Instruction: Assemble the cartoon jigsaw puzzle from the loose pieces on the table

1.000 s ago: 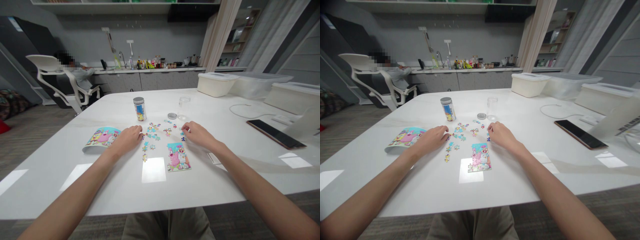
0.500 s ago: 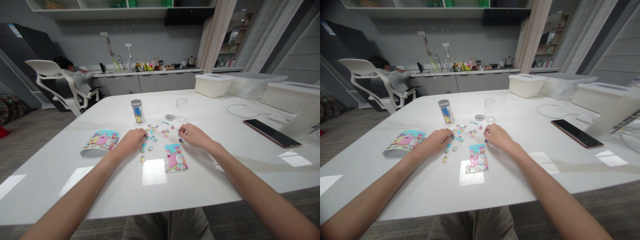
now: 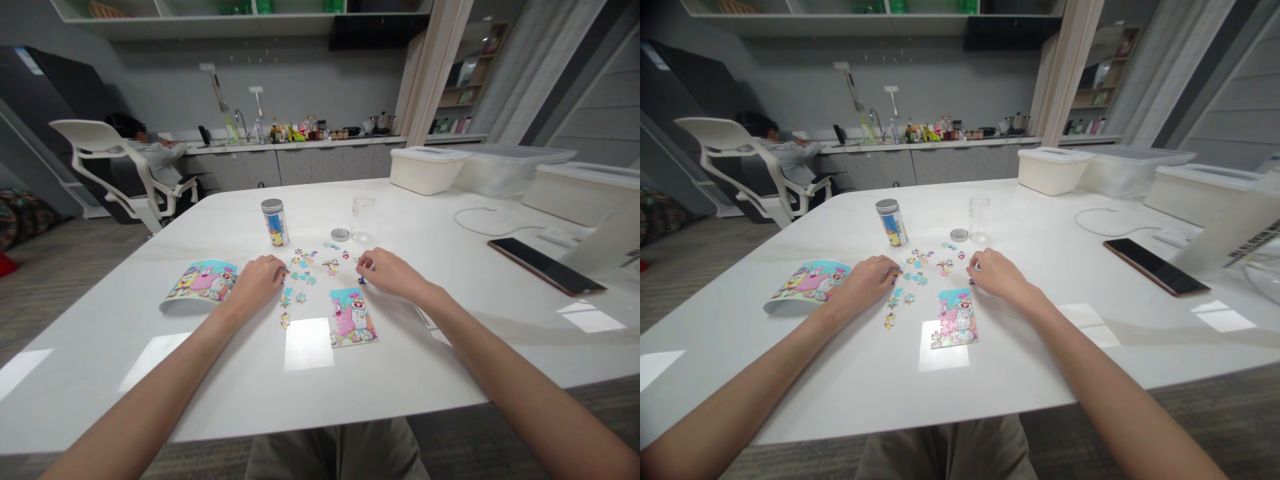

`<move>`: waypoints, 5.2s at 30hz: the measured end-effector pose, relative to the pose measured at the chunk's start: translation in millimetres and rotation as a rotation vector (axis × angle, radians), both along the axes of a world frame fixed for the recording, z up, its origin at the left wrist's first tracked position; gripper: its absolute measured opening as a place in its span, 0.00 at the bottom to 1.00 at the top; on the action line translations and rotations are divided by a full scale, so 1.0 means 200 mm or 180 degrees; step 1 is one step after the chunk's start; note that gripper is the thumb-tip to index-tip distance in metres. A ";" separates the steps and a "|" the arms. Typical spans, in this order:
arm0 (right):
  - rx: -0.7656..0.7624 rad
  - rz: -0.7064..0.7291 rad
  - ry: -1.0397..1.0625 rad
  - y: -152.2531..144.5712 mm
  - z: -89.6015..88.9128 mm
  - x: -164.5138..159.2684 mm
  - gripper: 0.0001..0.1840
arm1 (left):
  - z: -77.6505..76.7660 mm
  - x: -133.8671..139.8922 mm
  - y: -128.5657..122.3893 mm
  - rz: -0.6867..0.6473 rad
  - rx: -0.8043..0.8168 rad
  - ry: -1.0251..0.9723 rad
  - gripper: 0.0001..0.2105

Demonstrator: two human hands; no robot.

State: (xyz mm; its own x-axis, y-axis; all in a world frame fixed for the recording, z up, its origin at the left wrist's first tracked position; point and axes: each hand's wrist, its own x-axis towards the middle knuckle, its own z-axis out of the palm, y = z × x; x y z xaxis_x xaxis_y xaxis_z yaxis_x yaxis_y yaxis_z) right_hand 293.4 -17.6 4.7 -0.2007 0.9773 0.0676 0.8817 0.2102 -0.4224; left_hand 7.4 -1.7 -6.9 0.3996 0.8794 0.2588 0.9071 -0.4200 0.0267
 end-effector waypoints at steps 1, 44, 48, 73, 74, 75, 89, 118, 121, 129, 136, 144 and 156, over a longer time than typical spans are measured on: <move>-0.0002 -0.0010 -0.0008 0.00 0.00 0.00 0.11 | 0.00 0.00 0.00 -0.0032 0.0010 0.0001 0.14; -0.0322 -0.0358 -0.0455 0.08 0.02 0.16 0.15 | -0.03 0.01 0.01 -0.0425 -0.0132 -0.0409 0.14; -0.0333 -0.0369 -0.0191 0.09 0.02 0.18 0.15 | -0.03 0.01 0.01 -0.0409 -0.0148 -0.0402 0.13; -0.0374 0.0024 -0.0467 0.04 0.05 0.10 0.20 | -0.04 0.01 -0.01 -0.0391 -0.0149 -0.0300 0.15; -0.0361 0.0012 -0.0482 0.04 0.04 0.10 0.19 | -0.04 0.01 -0.01 -0.0481 -0.0200 -0.0288 0.16; -0.0353 -0.0006 -0.0491 0.04 0.04 0.10 0.18 | -0.04 0.02 -0.02 -0.0561 -0.0267 -0.0266 0.17; -0.0198 -0.0239 -0.0727 0.04 0.02 0.09 0.13 | -0.07 0.01 0.01 -0.0935 -0.0442 -0.0304 0.19; -0.0144 -0.0222 -0.0712 0.05 0.00 0.09 0.15 | 0.00 0.09 0.02 -0.0195 -0.1871 -0.3141 0.16; -0.0140 -0.0217 -0.0696 0.05 0.00 0.10 0.15 | 0.01 0.12 -0.03 -0.0228 -0.2082 -0.3477 0.13; -0.0156 -0.0208 -0.0659 0.04 0.00 0.10 0.15 | 0.05 0.15 -0.09 -0.0266 -0.2265 -0.3538 0.12; -0.0181 -0.0239 -0.0676 0.03 0.01 0.09 0.15 | 0.07 0.17 -0.12 -0.0167 -0.2416 -0.3579 0.13; -0.0099 -0.0213 -0.0609 0.02 0.01 0.08 0.14 | 0.07 0.18 -0.14 -0.0072 -0.2549 -0.3673 0.13; 0.0075 -0.0081 -0.0500 0.02 0.01 0.07 0.14 | 0.06 0.18 -0.14 -0.0099 -0.2525 -0.3511 0.12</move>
